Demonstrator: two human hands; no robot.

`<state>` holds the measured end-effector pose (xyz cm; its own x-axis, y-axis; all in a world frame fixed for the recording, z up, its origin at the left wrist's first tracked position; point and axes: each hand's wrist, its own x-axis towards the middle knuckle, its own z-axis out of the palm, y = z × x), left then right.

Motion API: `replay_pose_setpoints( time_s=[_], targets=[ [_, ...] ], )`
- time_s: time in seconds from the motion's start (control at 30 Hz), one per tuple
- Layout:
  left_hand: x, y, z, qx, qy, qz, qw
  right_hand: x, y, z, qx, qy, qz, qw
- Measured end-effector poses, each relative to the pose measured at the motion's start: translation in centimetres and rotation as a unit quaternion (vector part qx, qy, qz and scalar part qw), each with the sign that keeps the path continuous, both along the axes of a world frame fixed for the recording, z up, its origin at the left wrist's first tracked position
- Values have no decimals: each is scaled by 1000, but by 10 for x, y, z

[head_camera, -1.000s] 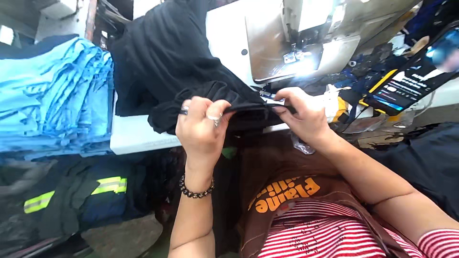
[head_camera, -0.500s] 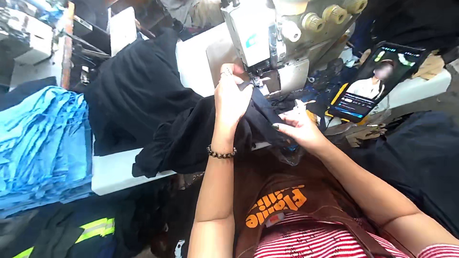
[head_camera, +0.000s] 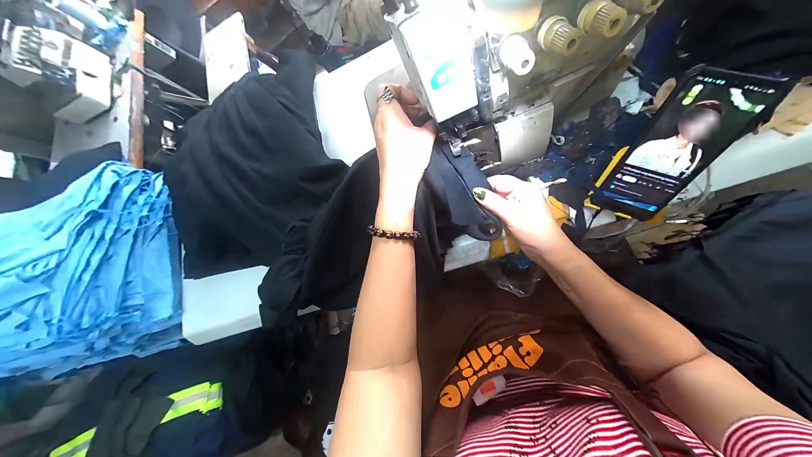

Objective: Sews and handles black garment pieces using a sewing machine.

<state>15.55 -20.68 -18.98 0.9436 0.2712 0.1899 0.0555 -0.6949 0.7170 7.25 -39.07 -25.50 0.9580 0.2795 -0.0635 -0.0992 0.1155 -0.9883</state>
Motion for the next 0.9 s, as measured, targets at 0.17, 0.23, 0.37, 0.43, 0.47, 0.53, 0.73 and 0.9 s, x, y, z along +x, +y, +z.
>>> replay_pose_setpoints(
  time_s=[0.17, 0.23, 0.37, 0.43, 0.47, 0.53, 0.73, 0.9],
  targets=[
    [5, 5, -2, 12, -12, -14, 1000, -1, 0, -5, -35, -43, 1, 998],
    [10, 8, -1, 22, -4, -18, 1000, 0, 0, -6, -42, -49, 3, 998],
    [31, 23, -4, 31, -8, -51, 998, 5, 2, -3, -63, -48, 5, 997],
    [32, 34, -6, 8, -33, -66, 997, 6, 5, -2, -55, -45, 3, 997],
    [24, 39, -6, -2, -61, -61, 996, 7, 5, -1, -50, -33, 8, 998],
    [-14, 46, -5, -6, -147, -18, 989, 8, 6, 0, -26, -1, 16, 1000],
    [-136, 8, -73, 110, -328, -9, 938, 9, 11, -3, 210, 177, 57, 960],
    [-117, -3, -75, 214, -347, -125, 904, 6, 10, -1, 242, 199, 65, 947]
  ],
)
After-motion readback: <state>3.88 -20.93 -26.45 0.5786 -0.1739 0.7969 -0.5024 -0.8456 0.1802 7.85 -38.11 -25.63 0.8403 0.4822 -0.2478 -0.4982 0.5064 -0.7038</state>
